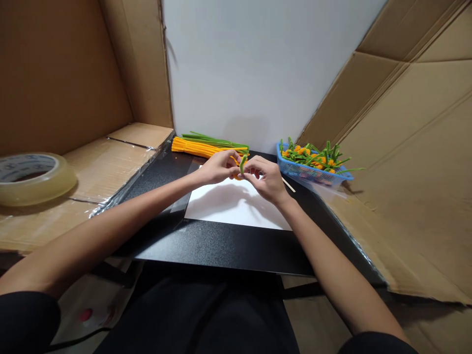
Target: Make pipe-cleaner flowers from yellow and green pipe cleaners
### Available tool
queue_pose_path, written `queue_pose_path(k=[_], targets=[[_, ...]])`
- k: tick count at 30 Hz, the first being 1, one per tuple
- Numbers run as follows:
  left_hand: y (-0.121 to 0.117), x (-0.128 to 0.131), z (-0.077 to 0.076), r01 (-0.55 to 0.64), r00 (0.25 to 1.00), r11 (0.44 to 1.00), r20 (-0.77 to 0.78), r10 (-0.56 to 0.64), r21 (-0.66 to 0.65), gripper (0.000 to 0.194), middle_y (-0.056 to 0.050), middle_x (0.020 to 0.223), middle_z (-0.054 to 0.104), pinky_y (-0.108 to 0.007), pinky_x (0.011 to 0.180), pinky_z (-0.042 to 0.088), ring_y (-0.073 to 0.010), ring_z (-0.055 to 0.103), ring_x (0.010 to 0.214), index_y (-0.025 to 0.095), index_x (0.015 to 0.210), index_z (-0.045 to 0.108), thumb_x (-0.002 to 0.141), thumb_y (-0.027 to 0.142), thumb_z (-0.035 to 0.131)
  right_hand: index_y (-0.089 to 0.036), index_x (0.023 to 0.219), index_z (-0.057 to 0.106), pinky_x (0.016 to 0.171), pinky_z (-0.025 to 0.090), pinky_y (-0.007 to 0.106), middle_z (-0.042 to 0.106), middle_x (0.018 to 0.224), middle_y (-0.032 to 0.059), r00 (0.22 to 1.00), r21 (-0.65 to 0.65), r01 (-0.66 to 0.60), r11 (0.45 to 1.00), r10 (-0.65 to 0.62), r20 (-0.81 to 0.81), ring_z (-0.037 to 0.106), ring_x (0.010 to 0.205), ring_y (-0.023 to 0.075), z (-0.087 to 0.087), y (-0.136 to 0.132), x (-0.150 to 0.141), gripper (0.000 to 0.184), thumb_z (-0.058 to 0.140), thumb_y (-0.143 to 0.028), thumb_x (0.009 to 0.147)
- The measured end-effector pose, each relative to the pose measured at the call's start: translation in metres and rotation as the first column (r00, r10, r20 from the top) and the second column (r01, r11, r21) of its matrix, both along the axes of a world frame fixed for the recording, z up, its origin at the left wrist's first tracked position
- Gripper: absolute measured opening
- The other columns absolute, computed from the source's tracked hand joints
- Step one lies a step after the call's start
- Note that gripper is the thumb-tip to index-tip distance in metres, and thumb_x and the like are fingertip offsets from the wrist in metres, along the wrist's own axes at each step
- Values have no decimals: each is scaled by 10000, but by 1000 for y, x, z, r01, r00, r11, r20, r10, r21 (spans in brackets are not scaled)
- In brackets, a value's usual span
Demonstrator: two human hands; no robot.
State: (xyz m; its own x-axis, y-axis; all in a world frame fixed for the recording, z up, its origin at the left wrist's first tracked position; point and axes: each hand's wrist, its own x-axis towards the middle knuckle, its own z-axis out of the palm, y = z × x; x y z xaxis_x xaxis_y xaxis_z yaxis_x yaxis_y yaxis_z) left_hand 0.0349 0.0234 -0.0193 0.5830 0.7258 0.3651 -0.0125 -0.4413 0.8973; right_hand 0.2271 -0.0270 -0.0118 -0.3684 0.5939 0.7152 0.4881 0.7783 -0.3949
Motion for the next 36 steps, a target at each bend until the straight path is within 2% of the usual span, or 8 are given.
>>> queue_pose_path(k=[4, 10, 14, 21, 25, 28, 32, 36], targets=[[-7, 8, -1, 13, 982, 993, 188, 9, -118, 386, -94, 852, 723, -311, 709, 549, -169, 686, 765, 137, 978, 595, 780, 379, 822, -210, 738, 589, 570, 411, 285, 559, 736, -4, 975, 43, 155, 987, -146, -169, 494, 626, 133, -4, -1, -5, 266, 688, -383, 913], [-19, 15, 0, 132, 926, 953, 377, -20, -273, 376, -66, 894, 740, -381, 885, 566, -160, 705, 827, 133, 954, 725, 668, 293, 909, -221, 749, 544, 594, 423, 287, 531, 734, -14, 913, 29, 265, 964, -241, -329, 494, 631, 133, -9, -3, -14, 300, 658, -431, 929], [-23, 18, -2, 205, 899, 904, 437, -23, -375, 309, -56, 842, 751, -397, 943, 545, -155, 711, 802, 124, 889, 768, 631, 222, 908, -231, 755, 489, 599, 409, 302, 486, 750, -11, 918, 142, 284, 948, -226, -326, 460, 642, 142, -10, -7, -20, 300, 614, -400, 968], [-32, 20, 4, 125, 933, 952, 360, -16, -281, 407, -63, 779, 743, -394, 846, 581, -176, 711, 735, 109, 865, 762, 580, 325, 958, -253, 799, 442, 714, 459, 376, 502, 804, 23, 927, 334, 365, 869, -304, -221, 516, 776, 206, -11, -12, -19, 262, 500, -379, 1021], [-33, 22, 4, 110, 923, 962, 385, -4, -252, 449, -64, 801, 743, -384, 846, 580, -182, 713, 763, 113, 902, 745, 555, 292, 965, -243, 792, 493, 618, 428, 323, 502, 779, 1, 933, 214, 289, 933, -224, -281, 484, 682, 166, -12, -9, -18, 290, 588, -436, 986], [-32, 23, 3, 88, 909, 939, 412, 61, -332, 336, -51, 822, 733, -388, 877, 568, -169, 703, 779, 128, 925, 738, 632, 192, 889, -231, 834, 576, 595, 424, 292, 543, 799, -8, 938, 74, 185, 980, -153, -311, 499, 656, 139, -12, -3, -13, 271, 651, -466, 946], [-29, 20, 5, 71, 904, 906, 411, 118, -416, 192, -30, 806, 706, -336, 838, 547, -120, 645, 725, 143, 854, 738, 675, 74, 743, -223, 922, 679, 613, 429, 281, 598, 804, -15, 962, -9, 52, 999, -52, -267, 529, 653, 126, -10, 4, -3, 156, 710, -375, 909], [-25, 16, 9, 43, 925, 929, 366, 102, -368, 147, -26, 774, 694, -287, 744, 507, -108, 600, 681, 149, 802, 744, 663, 102, 748, -223, 937, 720, 614, 428, 277, 608, 798, -16, 969, -23, 22, 999, -27, -246, 539, 665, 125, -7, 6, 1, 84, 722, -291, 888]])
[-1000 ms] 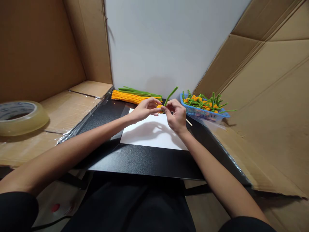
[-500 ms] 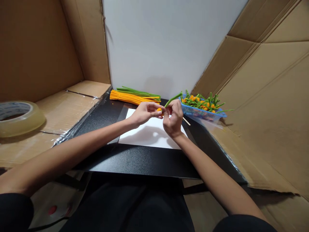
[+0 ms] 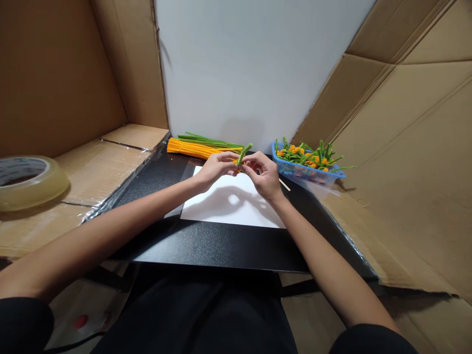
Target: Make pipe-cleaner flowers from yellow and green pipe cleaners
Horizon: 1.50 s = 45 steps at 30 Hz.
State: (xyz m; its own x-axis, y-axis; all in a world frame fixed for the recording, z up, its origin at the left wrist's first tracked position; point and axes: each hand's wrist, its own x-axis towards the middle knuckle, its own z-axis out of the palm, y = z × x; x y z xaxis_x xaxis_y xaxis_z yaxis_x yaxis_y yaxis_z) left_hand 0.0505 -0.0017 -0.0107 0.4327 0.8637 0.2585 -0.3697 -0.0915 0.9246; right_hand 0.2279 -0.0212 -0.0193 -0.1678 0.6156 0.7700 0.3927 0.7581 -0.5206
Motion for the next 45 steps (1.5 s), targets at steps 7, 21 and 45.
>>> queue_pose_path(k=[7, 21, 45], targets=[[5, -4, -2, 4, 997, 991, -79, 7, 137, 243, -66, 848, 719, -302, 713, 478, -125, 584, 702, 148, 912, 787, 677, 210, 799, -222, 882, 723, 610, 442, 278, 641, 819, 3, 998, 11, 54, 998, -54, 13, 581, 705, 138, 2, 0, 2, 150, 712, -370, 903], [-1, -2, 0, -76, 973, 971, -197, 122, 228, 336, -83, 744, 704, -277, 630, 478, -141, 602, 667, 90, 953, 788, 688, 288, 844, -222, 811, 755, 614, 472, 298, 678, 886, 36, 999, -8, 45, 999, -45, 5, 616, 758, 159, 6, -3, 3, 266, 738, -480, 873], [1, -6, 2, -116, 955, 965, -240, 174, 236, 266, -48, 751, 700, -243, 587, 547, -146, 650, 714, 123, 955, 717, 706, 209, 750, -258, 928, 763, 630, 463, 313, 720, 961, 59, 987, -8, -42, 999, 42, 154, 628, 879, 211, 16, -4, 11, 188, 710, -437, 909]])
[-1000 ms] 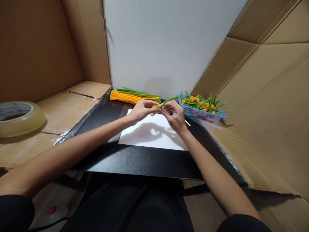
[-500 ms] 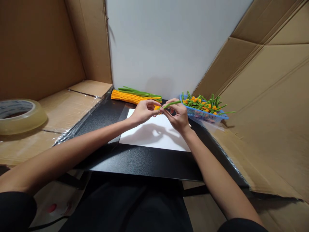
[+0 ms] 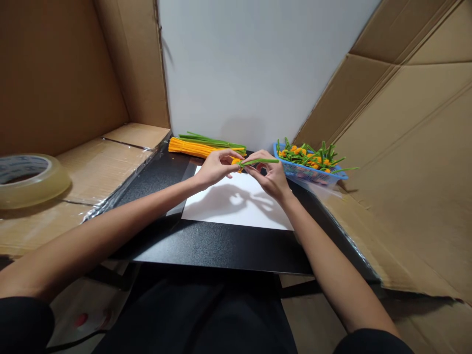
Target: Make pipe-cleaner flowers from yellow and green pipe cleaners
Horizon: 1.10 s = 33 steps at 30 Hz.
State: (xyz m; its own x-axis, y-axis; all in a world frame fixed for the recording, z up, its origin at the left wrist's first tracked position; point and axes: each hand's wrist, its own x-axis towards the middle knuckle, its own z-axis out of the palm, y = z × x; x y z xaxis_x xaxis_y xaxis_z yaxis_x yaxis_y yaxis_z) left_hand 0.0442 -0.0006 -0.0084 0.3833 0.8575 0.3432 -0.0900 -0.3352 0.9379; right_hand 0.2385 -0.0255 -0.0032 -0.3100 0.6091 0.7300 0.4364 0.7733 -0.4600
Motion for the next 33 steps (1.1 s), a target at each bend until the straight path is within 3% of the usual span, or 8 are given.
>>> queue_pose_path(k=[6, 11, 16, 23, 27, 30, 33], targets=[[2, 2, -3, -2, 999, 997, 34, 0, 72, 275, -60, 873, 714, -299, 698, 595, -124, 669, 695, 118, 953, 726, 688, 177, 766, -227, 854, 769, 635, 475, 323, 722, 914, 65, 996, -31, 57, 998, -58, -62, 644, 815, 200, -1, -1, -5, 257, 684, -459, 921], [4, 0, -4, -1, 999, 994, 50, -4, 109, 298, -60, 900, 720, -283, 694, 576, -126, 679, 700, 124, 962, 733, 681, 196, 798, -230, 869, 756, 647, 476, 331, 726, 924, 62, 995, -20, 92, 996, -92, -47, 642, 806, 198, -3, -1, -7, 234, 682, -444, 923], [2, -1, -4, 18, 996, 992, 87, -29, 124, 290, -19, 777, 694, -235, 619, 514, -109, 650, 640, 134, 945, 735, 677, 208, 819, -239, 920, 733, 645, 463, 315, 725, 952, 43, 995, -64, 76, 995, -80, -58, 651, 837, 190, -5, -2, -7, 159, 726, -395, 892], [-1, 2, -1, 46, 990, 997, 130, -54, 66, 325, -22, 771, 707, -317, 749, 575, -148, 692, 714, 134, 944, 731, 652, 222, 844, -231, 883, 723, 634, 466, 312, 720, 954, 42, 990, -72, 104, 992, -110, -91, 661, 808, 181, -4, -2, -8, 175, 745, -403, 867], [1, 3, -3, 83, 976, 995, 205, -72, -47, 289, -49, 840, 738, -389, 857, 594, -166, 710, 779, 140, 930, 739, 667, 221, 826, -227, 912, 727, 620, 474, 311, 730, 979, 54, 991, -75, 113, 991, -118, -64, 666, 814, 187, -4, -1, -8, 162, 734, -383, 871], [2, 4, -5, 144, 958, 982, 267, -108, -119, 243, -66, 875, 755, -440, 936, 584, -179, 721, 825, 145, 900, 743, 707, 272, 819, -210, 894, 739, 615, 480, 319, 741, 944, 69, 984, -30, 172, 985, -173, -33, 664, 796, 195, -3, -3, -8, 154, 727, -362, 872], [3, 4, -6, 132, 955, 980, 284, -85, -150, 260, -76, 881, 765, -483, 960, 577, -189, 724, 826, 143, 856, 740, 697, 312, 857, -208, 879, 756, 604, 476, 332, 745, 866, 73, 971, 48, 233, 971, -235, 33, 652, 776, 210, -2, -5, -8, 136, 723, -340, 871]])
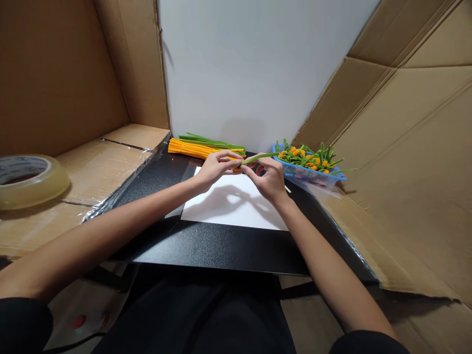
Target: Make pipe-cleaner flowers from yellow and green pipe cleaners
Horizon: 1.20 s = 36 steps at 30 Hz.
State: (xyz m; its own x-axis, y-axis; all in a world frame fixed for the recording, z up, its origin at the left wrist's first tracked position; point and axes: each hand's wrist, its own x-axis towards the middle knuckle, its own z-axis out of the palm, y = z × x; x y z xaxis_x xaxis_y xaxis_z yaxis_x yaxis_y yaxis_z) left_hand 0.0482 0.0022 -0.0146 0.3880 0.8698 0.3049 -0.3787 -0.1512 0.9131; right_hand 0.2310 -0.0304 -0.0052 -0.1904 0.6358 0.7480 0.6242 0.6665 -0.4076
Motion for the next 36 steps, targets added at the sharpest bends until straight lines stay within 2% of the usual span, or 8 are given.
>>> queue_pose_path(k=[5, 11, 18, 21, 23, 27, 32, 36], targets=[[1, 0, -3, -16, 1000, 1000, -8, 16, -12, 237, -85, 862, 764, -468, 927, 593, -192, 725, 823, 127, 841, 756, 689, 272, 868, -242, 881, 770, 598, 488, 350, 766, 890, 77, 996, 65, -63, 996, 58, 74, 654, 827, 238, 2, -2, 2, 117, 701, -335, 898], [3, -1, -3, 22, 997, 1000, -69, -23, -4, 139, -98, 851, 759, -427, 882, 599, -177, 716, 778, 120, 845, 784, 737, 197, 825, -239, 913, 738, 686, 522, 388, 741, 865, 74, 974, 112, -94, 989, 68, 217, 607, 749, 221, 2, 2, 7, 147, 627, -326, 954], [12, -12, 4, 285, 934, 955, -201, -297, -85, 105, -93, 785, 719, -354, 807, 590, -139, 663, 710, 96, 779, 771, 746, 175, 830, -219, 900, 666, 792, 517, 463, 680, 902, 123, 913, 173, -144, 974, 64, 402, 590, 885, 287, 1, 0, 1, 211, 476, -213, 992], [15, -18, 7, 378, 897, 916, -192, -398, -135, 100, -84, 779, 710, -306, 772, 589, -130, 659, 711, 101, 754, 768, 735, 171, 836, -222, 900, 654, 800, 512, 461, 677, 896, 116, 924, 186, -167, 968, 88, 373, 590, 887, 285, -2, -1, -1, 194, 484, -208, 991], [16, -20, 9, 381, 893, 913, -196, -404, -149, 117, -95, 805, 724, -298, 766, 593, -138, 675, 723, 102, 799, 781, 736, 180, 841, -233, 903, 660, 783, 509, 438, 681, 885, 95, 954, 176, -145, 974, 90, 285, 595, 868, 268, -3, 0, -1, 165, 519, -224, 988], [17, -17, 10, 244, 947, 964, -186, -261, -109, 174, -126, 903, 759, -343, 830, 608, -173, 727, 780, 102, 898, 777, 764, 197, 834, -247, 871, 685, 699, 491, 383, 672, 832, 58, 996, 128, 1, 992, -13, 86, 590, 794, 232, -4, 3, 1, 140, 655, -362, 945], [10, -5, 1, -98, 993, 989, -75, 90, -113, 116, -68, 792, 747, -384, 864, 616, -155, 728, 695, 112, 860, 710, 794, 150, 798, -234, 775, 733, 637, 492, 363, 698, 778, 57, 997, 100, 74, 992, -70, -41, 618, 754, 226, -9, 3, -7, 196, 723, -391, 891], [4, 2, -6, -145, 989, 988, -48, 142, -61, 161, -38, 754, 734, -398, 894, 611, -153, 730, 726, 120, 874, 684, 777, 159, 807, -217, 797, 775, 686, 536, 382, 748, 817, 73, 976, 48, 149, 988, -139, -167, 660, 747, 228, -15, 1, -16, 166, 753, -373, 853]])
